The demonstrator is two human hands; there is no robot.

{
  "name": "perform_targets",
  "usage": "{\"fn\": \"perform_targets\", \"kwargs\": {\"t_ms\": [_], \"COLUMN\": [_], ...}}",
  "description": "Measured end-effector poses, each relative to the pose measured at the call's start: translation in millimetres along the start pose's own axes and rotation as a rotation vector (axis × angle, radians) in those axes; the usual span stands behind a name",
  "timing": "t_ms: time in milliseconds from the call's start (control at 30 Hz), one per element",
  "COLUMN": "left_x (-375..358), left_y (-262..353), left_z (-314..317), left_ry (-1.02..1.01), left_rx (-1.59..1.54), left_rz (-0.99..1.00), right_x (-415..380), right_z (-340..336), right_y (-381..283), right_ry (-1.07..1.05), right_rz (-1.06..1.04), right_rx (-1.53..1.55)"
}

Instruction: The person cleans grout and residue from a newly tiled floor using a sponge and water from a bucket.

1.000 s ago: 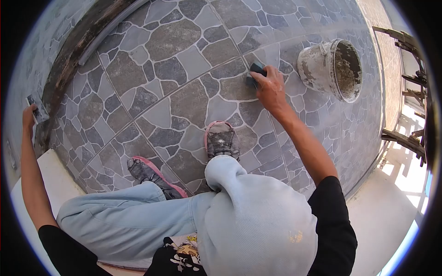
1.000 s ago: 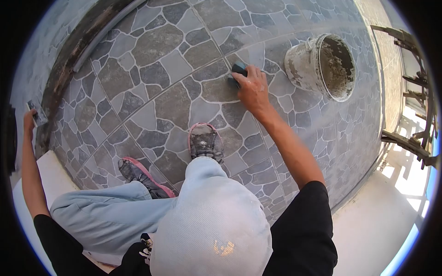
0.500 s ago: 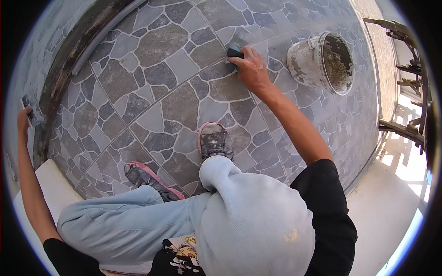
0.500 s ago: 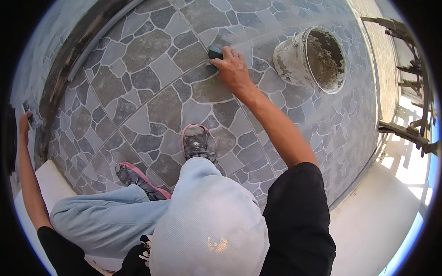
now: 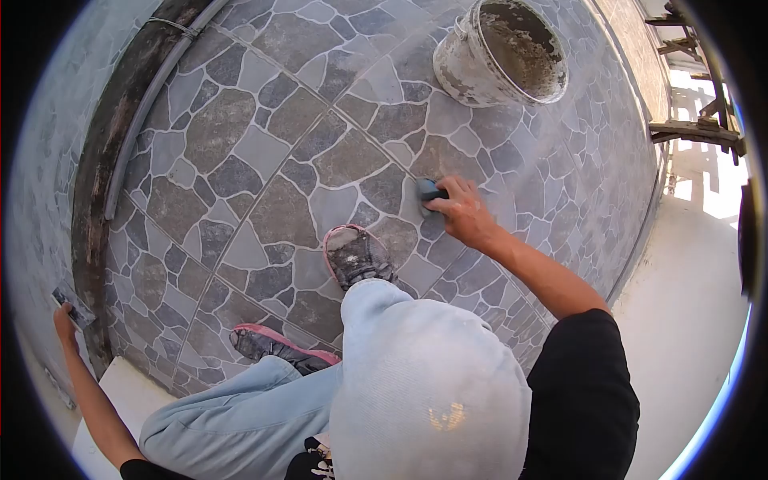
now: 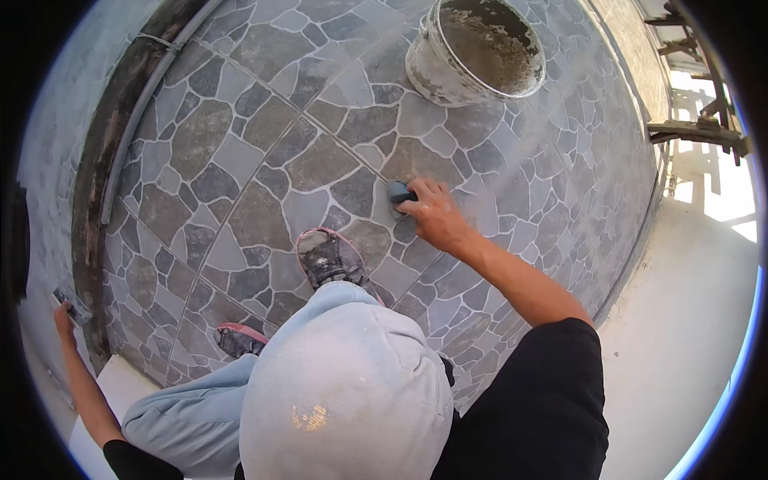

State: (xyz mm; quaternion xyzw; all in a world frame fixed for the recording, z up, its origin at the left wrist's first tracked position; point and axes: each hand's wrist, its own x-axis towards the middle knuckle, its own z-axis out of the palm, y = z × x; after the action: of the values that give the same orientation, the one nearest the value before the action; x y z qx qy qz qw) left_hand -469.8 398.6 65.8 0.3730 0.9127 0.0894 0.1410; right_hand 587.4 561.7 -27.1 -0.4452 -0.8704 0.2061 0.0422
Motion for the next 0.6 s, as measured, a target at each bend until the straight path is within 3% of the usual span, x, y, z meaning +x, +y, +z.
{"fn": "perform_targets", "kwargs": {"t_ms": [67, 133, 233, 267, 433, 467, 500, 533, 600], "left_x": [-37, -58, -85, -80, -17, -29, -24, -30, -27], "left_y": [-33, -53, -60, -57, 18, 73, 96, 136, 181], "left_z": [-13, -12, -20, -17, -15, -14, -14, -15, -22], "left_ry": [-0.054, -0.028, 0.012, -0.002, 0.018, 0.024, 0.069, 0.043, 0.019], "left_rx": [-0.131, -0.209, -0.288, -0.297, 0.191, 0.085, 0.107, 0.027, 0.055], "left_rz": [-0.151, -0.226, -0.336, -0.336, 0.078, -0.019, 0.094, 0.068, 0.042], "right_x": [-82, -113, -49, -12, 239, 294, 351, 400, 511], "right_z": [-15, -17, -4, 0, 26, 30, 36, 29, 82], "right_y": [11, 13, 7, 2, -36, -43, -46, -58, -41], "right_ry": [-0.118, -0.101, -0.010, 0.045, 0.229, 0.260, 0.267, 0.287, 0.488], "right_rz": [0.096, 0.138, 0.015, -0.036, -0.295, -0.332, -0.358, -0.335, -0.374], "right_rx": [0.004, 0.003, 0.029, 0.038, 0.020, 0.024, -0.004, -0.129, 0.012]}}
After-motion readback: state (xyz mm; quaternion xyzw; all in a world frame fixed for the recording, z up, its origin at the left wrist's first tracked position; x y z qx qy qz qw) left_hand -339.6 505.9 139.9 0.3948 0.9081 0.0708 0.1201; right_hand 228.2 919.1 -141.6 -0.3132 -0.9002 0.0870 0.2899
